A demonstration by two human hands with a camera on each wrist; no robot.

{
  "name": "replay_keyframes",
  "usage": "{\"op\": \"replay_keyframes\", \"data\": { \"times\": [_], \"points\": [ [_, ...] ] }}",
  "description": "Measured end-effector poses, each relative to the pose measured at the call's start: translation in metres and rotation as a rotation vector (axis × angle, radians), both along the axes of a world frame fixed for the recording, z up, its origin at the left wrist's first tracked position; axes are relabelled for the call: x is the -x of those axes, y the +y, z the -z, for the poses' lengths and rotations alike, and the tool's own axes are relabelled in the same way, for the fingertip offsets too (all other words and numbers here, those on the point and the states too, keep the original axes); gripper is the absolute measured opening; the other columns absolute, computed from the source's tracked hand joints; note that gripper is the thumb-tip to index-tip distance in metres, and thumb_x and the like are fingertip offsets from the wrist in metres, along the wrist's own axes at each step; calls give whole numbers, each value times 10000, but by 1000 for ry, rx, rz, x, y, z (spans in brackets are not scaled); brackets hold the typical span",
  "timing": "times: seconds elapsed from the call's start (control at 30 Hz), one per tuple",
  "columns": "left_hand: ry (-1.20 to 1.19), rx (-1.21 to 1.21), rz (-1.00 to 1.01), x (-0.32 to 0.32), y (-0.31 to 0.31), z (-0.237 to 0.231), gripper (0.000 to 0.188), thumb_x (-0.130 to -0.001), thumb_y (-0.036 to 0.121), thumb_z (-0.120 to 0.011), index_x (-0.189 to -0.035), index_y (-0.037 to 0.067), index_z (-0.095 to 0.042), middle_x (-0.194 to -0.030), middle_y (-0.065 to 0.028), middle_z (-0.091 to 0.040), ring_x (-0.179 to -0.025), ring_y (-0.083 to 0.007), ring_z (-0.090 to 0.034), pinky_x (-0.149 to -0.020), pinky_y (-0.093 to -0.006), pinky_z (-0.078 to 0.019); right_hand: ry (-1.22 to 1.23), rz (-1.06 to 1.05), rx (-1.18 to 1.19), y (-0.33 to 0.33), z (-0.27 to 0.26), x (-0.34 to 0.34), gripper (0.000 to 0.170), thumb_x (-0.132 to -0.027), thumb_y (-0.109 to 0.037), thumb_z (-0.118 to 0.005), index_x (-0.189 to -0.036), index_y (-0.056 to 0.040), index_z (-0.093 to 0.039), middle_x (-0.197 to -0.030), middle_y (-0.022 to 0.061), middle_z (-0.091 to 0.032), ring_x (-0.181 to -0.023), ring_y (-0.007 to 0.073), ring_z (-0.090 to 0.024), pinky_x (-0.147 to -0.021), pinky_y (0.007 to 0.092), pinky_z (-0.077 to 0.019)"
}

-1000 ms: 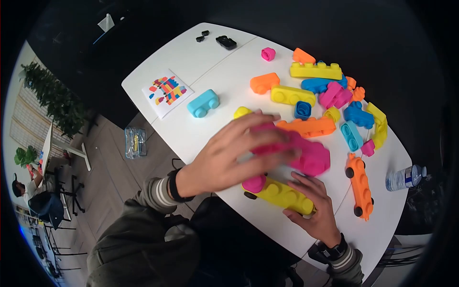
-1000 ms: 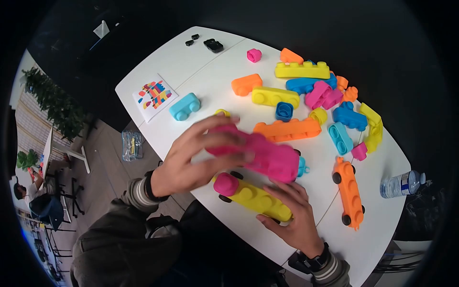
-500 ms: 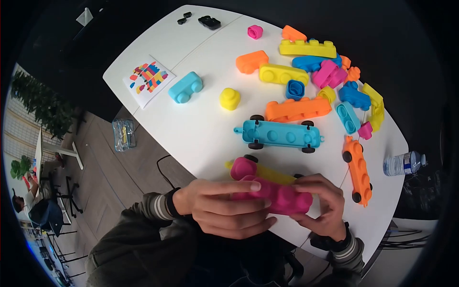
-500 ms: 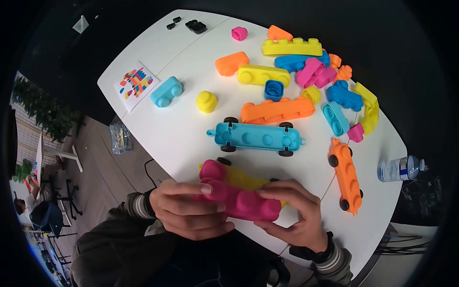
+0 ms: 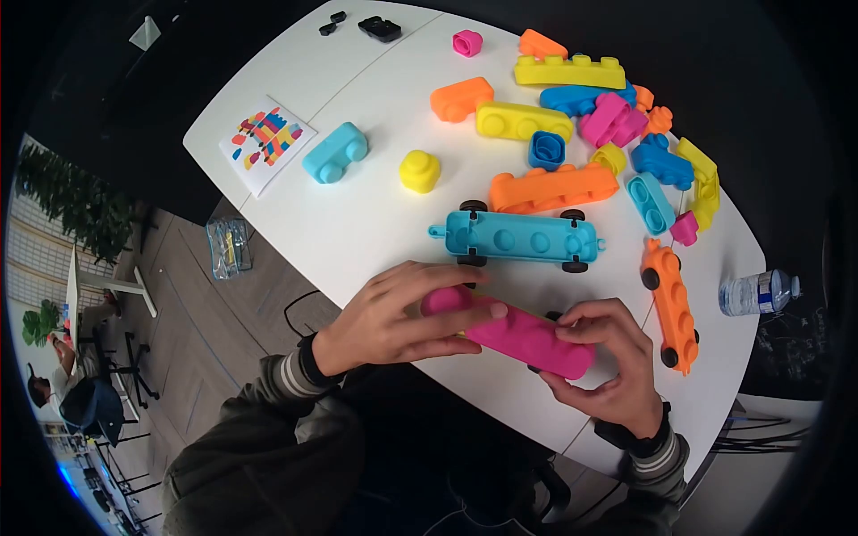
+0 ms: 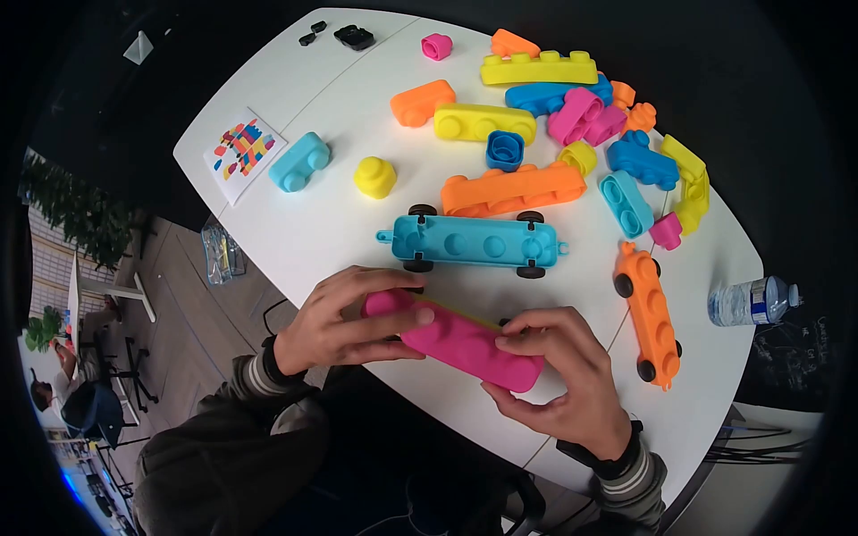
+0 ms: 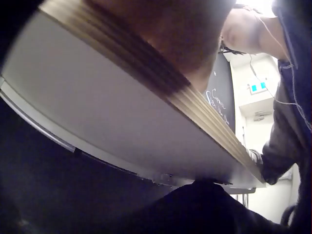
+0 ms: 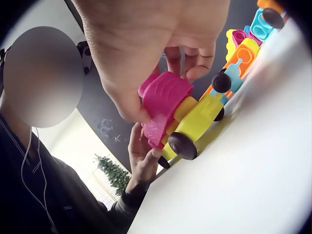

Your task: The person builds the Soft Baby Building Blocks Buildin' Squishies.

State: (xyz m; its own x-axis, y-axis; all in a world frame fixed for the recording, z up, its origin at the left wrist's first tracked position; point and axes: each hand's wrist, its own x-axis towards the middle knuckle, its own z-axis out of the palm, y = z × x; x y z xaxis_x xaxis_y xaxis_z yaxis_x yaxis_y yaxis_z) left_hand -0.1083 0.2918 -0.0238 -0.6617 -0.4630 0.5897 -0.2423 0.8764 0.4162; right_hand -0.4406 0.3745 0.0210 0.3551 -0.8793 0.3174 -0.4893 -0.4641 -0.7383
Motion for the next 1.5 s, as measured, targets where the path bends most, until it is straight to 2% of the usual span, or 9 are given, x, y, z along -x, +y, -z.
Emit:
{"op": "replay_keyframes", "data": {
  "times": [0.27, 0.47, 0.53, 0.63, 0.73, 1.07, 1.2, 1.33, 1.5],
  "points": [
    [-31, -86, -12, 4, 2, -9, 667, -815, 327, -1032, -1423, 130, -839, -1530, -146, -724, -1235, -331, -774, -1046, -443, -658, -13, -20, -13, -7, 13, 3, 508, -773, -5, -1018, -1233, -45, -809, -1359, 121, -744, -1198, 305, -752, -960, 427, -680],
    [8, -137, -18, -7, -11, -30, 812, -742, 504, -1028, -1415, 95, -832, -1660, -159, -651, -1477, -388, -645, -1197, -507, -572, 7, -35, -80, -8, 14, 3, 570, -783, -4, -1029, -1303, -49, -799, -1416, 140, -745, -1294, 344, -745, -1011, 459, -672],
    [-38, -141, -64, -18, -26, -34, 863, -832, 517, -1002, -1542, 97, -748, -1741, -175, -574, -1554, -415, -585, -1276, -535, -504, -91, -49, -233, -8, 19, 2, 628, -804, 4, -1019, -1383, -58, -782, -1485, 142, -727, -1380, 350, -717, -1120, 474, -621],
    [-108, -141, -380, -21, -45, -36, 779, -1080, 318, -830, -1759, 121, -501, -1843, -192, -424, -1612, -464, -489, -1339, -545, -434, -319, -174, -449, -13, 21, 8, 706, -816, 11, -1011, -1469, -80, -759, -1552, 145, -704, -1468, 334, -663, -1226, 488, -541],
    [-241, -159, -360, -25, -57, -22, 716, -1115, 272, -784, -1760, 115, -515, -1898, -177, -359, -1700, -440, -407, -1384, -541, -366, -300, -217, -539, -13, 22, 12, 740, -816, 14, -1006, -1502, -95, -752, -1593, 140, -686, -1524, 318, -617, -1272, 491, -497],
    [-137, -233, -560, -25, -50, -13, 627, -1082, -4, -765, -1672, 48, -559, -1421, -210, -514, -1342, -407, -673, -1055, -470, -625, -288, -225, -490, -12, 23, 9, 705, -857, 39, -961, -1517, -90, -749, -1606, 139, -690, -1522, 326, -627, -1292, 500, -495],
    [-18, -229, -540, -35, -53, -11, 588, -1059, -12, -781, -1605, 14, -564, -1509, -228, -584, -1152, -413, -731, -985, -479, -630, -281, -213, -483, -13, 22, 9, 732, -851, 39, -963, -1537, -90, -744, -1596, 142, -699, -1508, 329, -638, -1283, 496, -504],
    [195, -262, -476, -26, -25, -48, 575, -1040, -6, -817, -1574, -2, -605, -1502, -225, -692, -1314, -384, -720, -1076, -446, -600, -262, -226, -454, -14, 20, 9, 763, -841, 48, -958, -1558, -98, -739, -1597, 143, -708, -1504, 342, -637, -1279, 501, -511],
    [-37, -71, -216, -12, 8, -80, 581, -1035, 144, -832, -1557, -40, -656, -1516, -243, -631, -1347, -404, -675, -1146, -484, -557, -257, -272, -424, -14, 23, 10, 774, -841, 67, -936, -1569, -98, -731, -1614, 129, -704, -1514, 351, -629, -1293, 511, -506]
  ]
}}
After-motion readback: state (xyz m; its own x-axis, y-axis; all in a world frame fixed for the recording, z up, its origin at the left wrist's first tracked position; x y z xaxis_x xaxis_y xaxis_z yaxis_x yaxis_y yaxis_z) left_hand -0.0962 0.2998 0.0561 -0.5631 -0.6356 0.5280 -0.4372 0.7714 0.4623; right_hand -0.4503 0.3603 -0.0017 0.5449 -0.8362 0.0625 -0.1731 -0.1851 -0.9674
